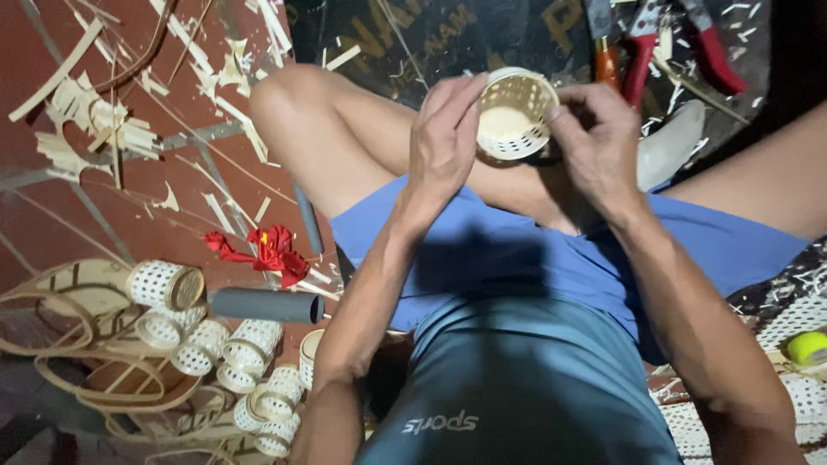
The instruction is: The person sits on the floor assembling a woven bamboo basket. They press and fit the woven bamboo body and rim pieces together by hand, then squeeze glue from a plastic bottle around the rim joint and press the parts to secure them, handling several finished baskets nearby.
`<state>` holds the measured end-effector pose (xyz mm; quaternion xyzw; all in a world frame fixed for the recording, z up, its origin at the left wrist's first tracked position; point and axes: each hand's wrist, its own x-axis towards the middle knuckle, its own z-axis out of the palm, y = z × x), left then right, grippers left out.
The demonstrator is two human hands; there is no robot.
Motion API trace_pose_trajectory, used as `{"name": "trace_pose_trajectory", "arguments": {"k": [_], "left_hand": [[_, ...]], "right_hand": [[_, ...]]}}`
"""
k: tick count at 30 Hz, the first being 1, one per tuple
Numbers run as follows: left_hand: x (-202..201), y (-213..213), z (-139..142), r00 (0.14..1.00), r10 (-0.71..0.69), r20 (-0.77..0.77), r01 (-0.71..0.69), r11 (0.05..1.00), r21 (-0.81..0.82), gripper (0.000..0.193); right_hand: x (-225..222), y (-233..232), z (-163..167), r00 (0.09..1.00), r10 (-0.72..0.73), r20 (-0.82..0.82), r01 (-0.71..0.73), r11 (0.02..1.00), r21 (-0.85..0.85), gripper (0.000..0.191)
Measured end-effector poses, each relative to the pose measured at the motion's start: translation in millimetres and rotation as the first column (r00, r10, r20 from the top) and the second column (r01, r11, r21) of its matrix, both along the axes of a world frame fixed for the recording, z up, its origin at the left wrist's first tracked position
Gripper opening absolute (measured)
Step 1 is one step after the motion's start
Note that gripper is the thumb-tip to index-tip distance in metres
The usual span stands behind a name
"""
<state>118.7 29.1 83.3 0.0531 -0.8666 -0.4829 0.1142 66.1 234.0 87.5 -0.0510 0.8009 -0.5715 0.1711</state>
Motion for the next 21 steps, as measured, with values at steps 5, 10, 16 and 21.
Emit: {"name": "trace_pose_trajectory", "arguments": {"k": [5,10,16,21], "left_hand": [[21.3,19.1,-1.7,0.983,0.12,0.135,-0.146,0.968,0.203,0.03],[18.2,17.7,-22.3,0.994,0.068,0.088,-0.082,0.984,0.157,0.023],[-37.9,8.1,-42.4,0.954,0.104,0.28,-0.186,0.941,0.282,0.028],[-86.2,0.2,-63.0,0.912,0.082,0.402,-0.283,0.835,0.472,0.037]], "right_hand": [[19.6,9.1,-1.2,0.965,-0.108,0.238,0.138,0.984,-0.115,0.021],[6.6,30.8,-5.9,0.985,0.135,-0.111,-0.13,0.99,0.051,0.018],[-28.6,14.8,-11.1,0.991,0.035,0.127,-0.026,0.997,-0.066,0.019],[-53.0,2.8,-13.4,0.973,-0.017,0.232,0.069,0.973,-0.221,0.018]]}}
